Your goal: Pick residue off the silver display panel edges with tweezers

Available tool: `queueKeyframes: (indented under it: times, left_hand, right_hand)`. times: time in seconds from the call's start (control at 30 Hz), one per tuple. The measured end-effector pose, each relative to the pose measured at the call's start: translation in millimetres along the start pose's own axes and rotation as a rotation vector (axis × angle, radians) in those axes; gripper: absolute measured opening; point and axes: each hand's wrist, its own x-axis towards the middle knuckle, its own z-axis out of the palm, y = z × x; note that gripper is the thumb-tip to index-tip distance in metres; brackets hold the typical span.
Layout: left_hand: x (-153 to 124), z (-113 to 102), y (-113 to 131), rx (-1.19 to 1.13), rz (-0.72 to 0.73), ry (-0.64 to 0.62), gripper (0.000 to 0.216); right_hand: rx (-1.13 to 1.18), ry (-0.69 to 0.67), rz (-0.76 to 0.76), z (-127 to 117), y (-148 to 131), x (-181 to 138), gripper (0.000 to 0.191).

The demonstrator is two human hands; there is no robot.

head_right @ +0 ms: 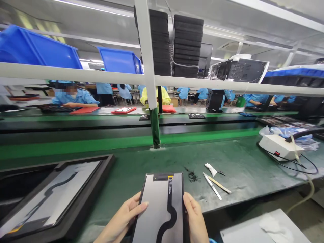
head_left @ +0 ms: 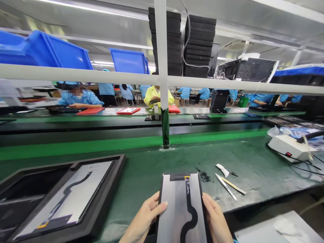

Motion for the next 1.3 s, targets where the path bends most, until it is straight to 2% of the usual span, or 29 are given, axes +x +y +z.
queueKeyframes:
  times: [0.13, 0.23, 0.43, 0.73, 1.0, 1.3]
  left_hand:
    - [-1, 1, 0, 0.018, -0.031, 0.026, 0.059]
    - [3, 1, 0, 0.001, -0.039, 0.03, 0.06]
    - [13, 0, -2, 0.006, -0.071, 0.035, 0.059]
    - [20, 0, -4, 0.005, -0.076, 0.095, 0.061]
    - [20, 0, 1, 0.001, -0.058, 0.087, 0.054]
    - [17, -2, 2, 0.0, -0.058, 0.109, 0.057]
  right_hand:
    - [0.005, -0.033, 0.075, -5, 0, 1, 0.063]
    - [0.015, -0.059, 0.099, -9, 0, 4, 0.07]
    - [0.04, -0.102, 0.115, -14, 1, 8, 0.067]
    - [0.016, -0.088, 0.124, -18, 1, 16, 0.069]
    - [-0.003, -0.077, 0.12, -16, 4, 17, 0.071]
    - [-0.015, -0.077, 0.123, -14, 6, 18, 0.069]
